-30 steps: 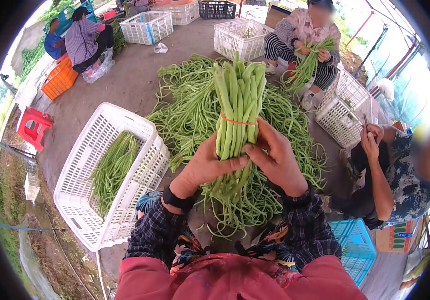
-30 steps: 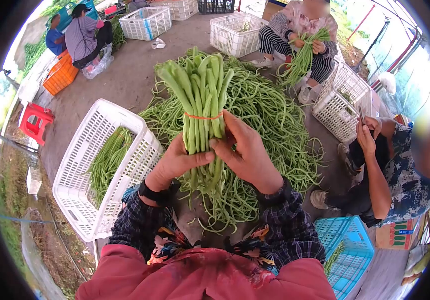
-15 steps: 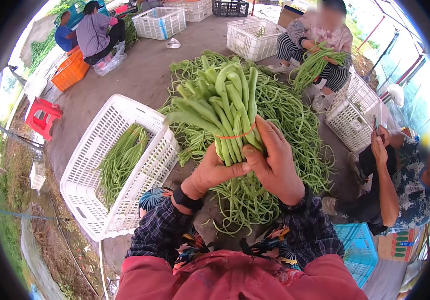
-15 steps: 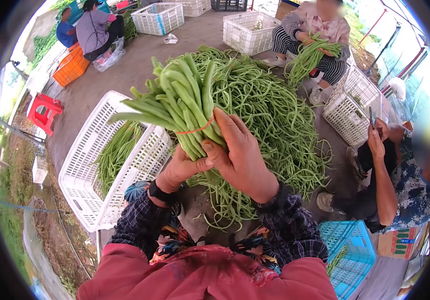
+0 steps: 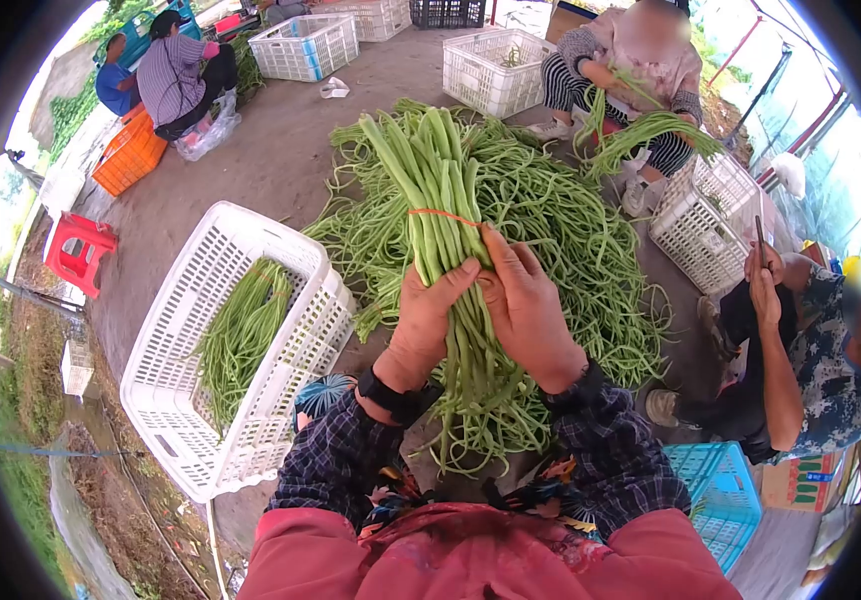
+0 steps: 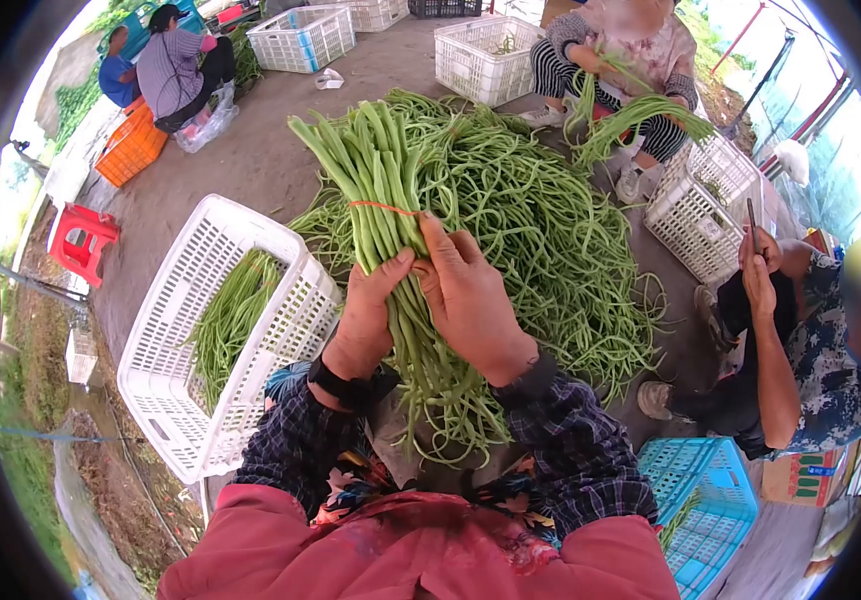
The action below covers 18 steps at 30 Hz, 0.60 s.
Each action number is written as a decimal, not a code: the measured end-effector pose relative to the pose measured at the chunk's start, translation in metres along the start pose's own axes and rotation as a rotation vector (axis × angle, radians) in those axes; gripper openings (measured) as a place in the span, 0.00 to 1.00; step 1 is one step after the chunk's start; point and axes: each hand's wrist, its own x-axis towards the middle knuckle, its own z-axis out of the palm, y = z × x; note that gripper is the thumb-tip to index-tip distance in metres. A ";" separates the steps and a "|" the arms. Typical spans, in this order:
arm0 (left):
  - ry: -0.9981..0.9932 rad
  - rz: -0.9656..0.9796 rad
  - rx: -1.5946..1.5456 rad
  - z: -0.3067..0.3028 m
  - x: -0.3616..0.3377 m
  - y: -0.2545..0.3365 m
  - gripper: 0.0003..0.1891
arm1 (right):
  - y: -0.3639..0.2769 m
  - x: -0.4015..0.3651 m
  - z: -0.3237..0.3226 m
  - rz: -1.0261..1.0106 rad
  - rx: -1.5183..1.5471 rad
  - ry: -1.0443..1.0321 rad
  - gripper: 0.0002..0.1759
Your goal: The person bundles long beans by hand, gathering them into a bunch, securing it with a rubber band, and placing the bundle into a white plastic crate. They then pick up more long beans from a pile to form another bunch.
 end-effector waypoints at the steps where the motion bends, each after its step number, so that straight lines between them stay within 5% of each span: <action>1: 0.023 -0.008 -0.004 -0.002 0.004 -0.005 0.17 | 0.002 -0.001 0.000 0.015 -0.055 -0.009 0.25; 9: 0.276 -0.034 -0.064 -0.021 0.019 0.029 0.14 | -0.006 -0.031 -0.008 0.155 -0.147 -0.307 0.23; 12: 0.285 0.069 -0.134 -0.035 0.017 0.055 0.18 | 0.026 -0.061 -0.001 -0.031 -0.061 -0.146 0.23; 14: 0.232 0.142 -0.133 -0.042 0.011 0.064 0.21 | 0.018 -0.059 -0.032 0.495 0.136 -0.144 0.23; 16: 0.032 0.119 -0.213 -0.044 0.008 0.058 0.23 | 0.038 -0.063 -0.072 0.799 0.716 -0.056 0.17; 18: -0.017 0.080 -0.202 -0.046 0.005 0.051 0.26 | 0.052 -0.064 -0.089 0.762 0.972 0.238 0.11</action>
